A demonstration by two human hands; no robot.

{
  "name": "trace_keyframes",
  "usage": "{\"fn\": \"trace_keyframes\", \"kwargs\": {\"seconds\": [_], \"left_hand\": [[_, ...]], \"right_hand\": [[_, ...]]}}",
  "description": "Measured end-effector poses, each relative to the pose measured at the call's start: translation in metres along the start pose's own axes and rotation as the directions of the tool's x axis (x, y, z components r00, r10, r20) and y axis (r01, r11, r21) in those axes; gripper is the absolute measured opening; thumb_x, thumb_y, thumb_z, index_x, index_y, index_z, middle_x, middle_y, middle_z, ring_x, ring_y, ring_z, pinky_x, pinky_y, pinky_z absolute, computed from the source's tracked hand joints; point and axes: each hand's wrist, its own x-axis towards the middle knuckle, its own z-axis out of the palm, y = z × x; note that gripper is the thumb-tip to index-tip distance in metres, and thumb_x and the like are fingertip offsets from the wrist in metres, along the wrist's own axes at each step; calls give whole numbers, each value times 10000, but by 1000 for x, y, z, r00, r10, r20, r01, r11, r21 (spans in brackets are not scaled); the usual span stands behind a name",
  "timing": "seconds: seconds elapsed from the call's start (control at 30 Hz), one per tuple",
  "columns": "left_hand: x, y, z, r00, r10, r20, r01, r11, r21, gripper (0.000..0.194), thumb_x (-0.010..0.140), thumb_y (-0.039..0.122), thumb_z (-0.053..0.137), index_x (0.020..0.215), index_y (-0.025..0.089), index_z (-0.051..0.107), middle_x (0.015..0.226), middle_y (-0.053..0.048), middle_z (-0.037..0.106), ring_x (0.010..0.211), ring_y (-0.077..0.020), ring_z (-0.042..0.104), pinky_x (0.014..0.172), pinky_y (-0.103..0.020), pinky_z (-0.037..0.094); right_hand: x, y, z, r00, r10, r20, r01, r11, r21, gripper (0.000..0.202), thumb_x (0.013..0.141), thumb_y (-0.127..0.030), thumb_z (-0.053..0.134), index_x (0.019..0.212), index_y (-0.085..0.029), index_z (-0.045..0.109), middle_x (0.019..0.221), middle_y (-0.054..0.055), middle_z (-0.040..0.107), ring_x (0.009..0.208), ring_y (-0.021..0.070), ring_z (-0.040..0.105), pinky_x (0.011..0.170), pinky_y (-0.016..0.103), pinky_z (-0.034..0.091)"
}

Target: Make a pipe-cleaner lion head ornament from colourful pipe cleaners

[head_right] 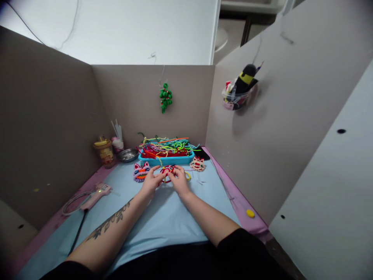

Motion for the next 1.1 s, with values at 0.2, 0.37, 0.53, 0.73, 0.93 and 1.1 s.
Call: {"fn": "trace_keyframes", "kwargs": {"seconds": [0.2, 0.37, 0.53, 0.73, 0.93, 1.1], "left_hand": [[0, -2, 0, 1000, -26, -14, 26, 1000, -2, 783, 516, 365, 797, 1168, 127, 433, 525, 63, 543, 364, -35, 377, 398, -164, 257], [2, -7, -1, 997, -64, -35, 63, 998, -31, 802, 518, 406, 791, 1182, 129, 435, 484, 75, 506, 356, -40, 370, 369, -159, 225], [2, -8, -1, 996, -77, -33, 75, 996, -53, 775, 527, 395, 787, 1169, 136, 439, 489, 80, 504, 353, -36, 363, 365, -156, 219], [-2, -3, 2, 998, -60, -18, 59, 996, -71, 758, 524, 389, 791, 1146, 137, 438, 530, 68, 537, 353, -28, 362, 370, -157, 212], [-4, -1, 4, 995, -100, -30, 97, 992, -84, 714, 526, 361, 795, 1118, 144, 461, 560, 56, 561, 358, -18, 367, 369, -148, 226], [-5, -2, 5, 995, -87, -48, 83, 994, -77, 699, 517, 351, 797, 1095, 136, 468, 535, 61, 555, 354, -19, 357, 362, -147, 220]], "right_hand": [[-2, -3, -1, 999, -36, -37, 34, 997, -69, 182, 755, -342, 593, 673, -183, 625, 1140, 106, 487, 1096, 233, 477, 930, 371, 382], [-6, -13, 0, 982, -159, -102, 141, 976, -168, 105, 710, -297, 642, 748, -201, 623, 1138, 94, 481, 1083, 232, 469, 948, 384, 365], [-7, -21, -3, 964, -246, -102, 217, 947, -237, 61, 705, -247, 654, 730, -204, 620, 1161, 88, 468, 1119, 245, 442, 965, 398, 343], [-7, -21, -4, 957, -266, -119, 226, 935, -275, 105, 757, -288, 615, 700, -200, 610, 1142, 91, 483, 1092, 243, 448, 952, 408, 346], [-8, -22, -3, 948, -296, -115, 248, 917, -313, 149, 817, -276, 525, 723, -190, 601, 1152, 106, 472, 1104, 242, 438, 958, 412, 343], [-7, -19, -1, 942, -322, -93, 268, 890, -369, 175, 847, -242, 455, 745, -183, 585, 1159, 114, 465, 1104, 238, 432, 949, 423, 347]]}}
